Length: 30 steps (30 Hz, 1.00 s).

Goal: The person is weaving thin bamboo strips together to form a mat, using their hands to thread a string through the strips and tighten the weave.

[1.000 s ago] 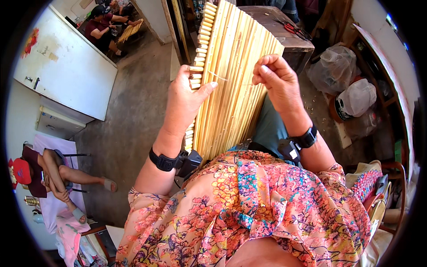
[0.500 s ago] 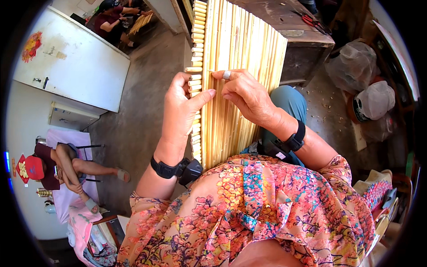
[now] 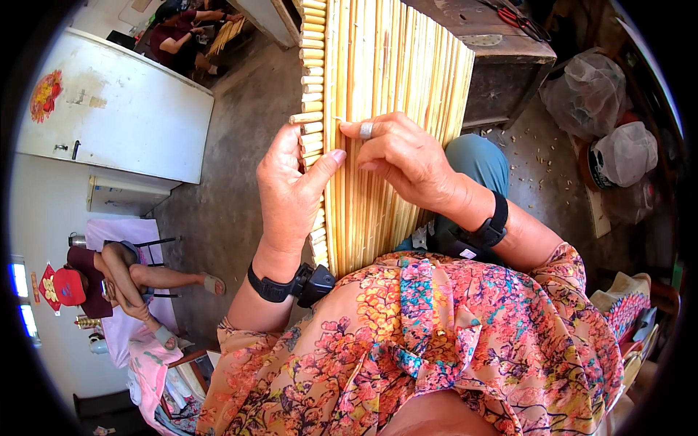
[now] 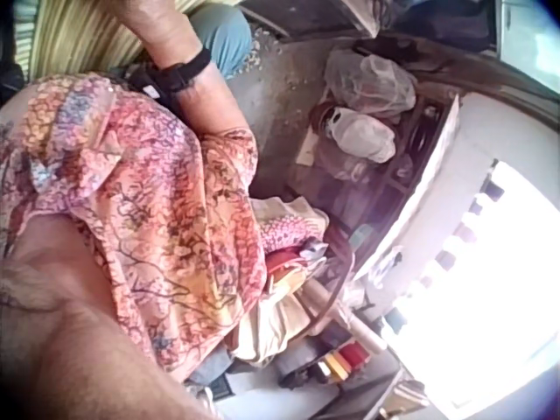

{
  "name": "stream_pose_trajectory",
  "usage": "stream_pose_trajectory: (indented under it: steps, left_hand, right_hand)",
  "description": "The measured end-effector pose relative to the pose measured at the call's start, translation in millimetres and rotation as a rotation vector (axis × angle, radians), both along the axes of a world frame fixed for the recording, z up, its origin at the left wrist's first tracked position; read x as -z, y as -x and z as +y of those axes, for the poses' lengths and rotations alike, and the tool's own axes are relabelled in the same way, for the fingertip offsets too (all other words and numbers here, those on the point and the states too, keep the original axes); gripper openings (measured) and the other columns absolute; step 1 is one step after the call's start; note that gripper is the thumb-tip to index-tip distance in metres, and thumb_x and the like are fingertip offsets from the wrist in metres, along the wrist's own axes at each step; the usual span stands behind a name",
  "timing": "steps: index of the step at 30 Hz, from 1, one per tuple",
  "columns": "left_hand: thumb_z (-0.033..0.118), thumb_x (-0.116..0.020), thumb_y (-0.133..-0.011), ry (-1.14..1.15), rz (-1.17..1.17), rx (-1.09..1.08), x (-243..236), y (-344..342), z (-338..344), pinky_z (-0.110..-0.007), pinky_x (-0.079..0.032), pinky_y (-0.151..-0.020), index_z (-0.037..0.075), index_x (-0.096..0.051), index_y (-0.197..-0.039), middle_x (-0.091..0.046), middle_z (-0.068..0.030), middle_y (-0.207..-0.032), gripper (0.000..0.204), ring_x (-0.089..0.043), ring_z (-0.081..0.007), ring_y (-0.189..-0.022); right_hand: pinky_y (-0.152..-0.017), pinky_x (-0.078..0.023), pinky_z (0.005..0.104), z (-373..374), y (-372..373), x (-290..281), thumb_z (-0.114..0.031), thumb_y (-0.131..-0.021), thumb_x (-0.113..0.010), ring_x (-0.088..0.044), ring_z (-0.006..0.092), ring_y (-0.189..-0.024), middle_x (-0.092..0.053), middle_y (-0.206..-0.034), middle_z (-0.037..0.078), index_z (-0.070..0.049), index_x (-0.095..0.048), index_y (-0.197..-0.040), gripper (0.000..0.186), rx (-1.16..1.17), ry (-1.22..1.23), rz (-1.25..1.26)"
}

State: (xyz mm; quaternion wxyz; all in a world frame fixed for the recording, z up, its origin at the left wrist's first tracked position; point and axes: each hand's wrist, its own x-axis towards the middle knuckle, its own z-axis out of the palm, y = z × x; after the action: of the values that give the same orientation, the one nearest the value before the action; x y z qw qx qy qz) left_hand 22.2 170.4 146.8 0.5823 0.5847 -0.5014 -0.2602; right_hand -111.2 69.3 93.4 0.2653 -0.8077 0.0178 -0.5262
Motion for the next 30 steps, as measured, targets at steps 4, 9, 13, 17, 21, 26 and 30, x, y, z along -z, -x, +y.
stream_pose_trajectory:
  steps: [4,9,13,17,21,26,30]
  left_hand:
    - [-0.005,-0.061,-0.079,0.008,0.030,0.032,-3,3,0,-0.023,-0.046,-0.079,-0.003,-0.055,-0.106,-0.063,-0.0050,-0.096,0.028,-0.057,-0.0076,-0.087]
    - [-0.007,-0.060,-0.079,0.026,0.059,0.050,-2,4,-2,-0.024,-0.045,-0.081,-0.004,-0.054,-0.108,-0.062,-0.0070,-0.100,0.030,-0.057,-0.0094,-0.089]
    - [-0.008,-0.059,-0.079,0.046,0.044,0.056,-1,3,-1,-0.024,-0.045,-0.081,-0.005,-0.054,-0.109,-0.062,-0.0077,-0.101,0.031,-0.057,-0.0100,-0.090]
    - [-0.007,-0.059,-0.079,0.013,0.050,0.048,-4,5,-2,-0.024,-0.045,-0.081,-0.005,-0.054,-0.109,-0.063,-0.0076,-0.100,0.030,-0.058,-0.0099,-0.089]
    - [-0.004,-0.061,-0.080,0.029,0.035,0.049,-5,6,-2,-0.024,-0.045,-0.080,-0.005,-0.055,-0.108,-0.063,-0.0075,-0.099,0.029,-0.058,-0.0097,-0.088]
    - [-0.001,-0.063,-0.080,0.043,0.030,0.056,-3,8,-4,-0.023,-0.045,-0.079,-0.005,-0.055,-0.107,-0.063,-0.0072,-0.099,0.028,-0.058,-0.0095,-0.087]
    - [0.000,-0.063,-0.080,0.030,0.030,0.068,-1,5,-5,-0.023,-0.045,-0.080,-0.004,-0.055,-0.108,-0.063,-0.0067,-0.099,0.030,-0.057,-0.0095,-0.088]
  right_hand:
    - [-0.070,-0.047,0.0308,-10,11,-12,-0.001,-0.074,-0.066,-0.058,0.0229,-0.082,-0.060,-0.084,0.006,-0.005,-0.059,-0.083,0.012,0.036,-0.107,-0.067]
    - [-0.066,-0.046,0.0231,-27,24,-23,-0.002,-0.086,-0.058,-0.057,0.0098,-0.074,-0.059,-0.079,0.002,-0.003,-0.056,-0.093,0.007,0.033,-0.400,-0.297]
    - [-0.061,-0.043,0.0198,-29,35,-45,-0.003,-0.089,-0.054,-0.054,0.0070,-0.068,-0.058,-0.079,0.004,-0.002,-0.052,-0.098,0.009,-0.289,-0.613,-0.460]
    - [-0.060,-0.043,0.0277,-32,50,-55,-0.005,-0.095,-0.041,-0.046,0.0103,-0.064,-0.049,-0.095,0.001,-0.006,-0.047,-0.102,0.009,-0.431,-0.562,-0.556]
    - [-0.059,-0.043,0.0298,-16,58,-68,-0.003,-0.093,-0.044,-0.043,0.0111,-0.061,-0.049,-0.094,0.004,-0.004,-0.045,-0.104,0.011,-0.450,-0.351,-0.431]
    - [-0.053,-0.044,0.0269,6,66,-74,-0.002,-0.090,-0.048,-0.045,0.0100,-0.057,-0.052,-0.086,0.006,-0.001,-0.046,-0.100,0.010,-0.350,-0.410,-0.360]
    - [-0.053,-0.045,0.0233,11,67,-71,-0.004,-0.089,-0.051,-0.045,0.0069,-0.054,-0.052,-0.083,0.006,0.000,-0.047,-0.097,0.010,-0.350,-0.535,-0.281]
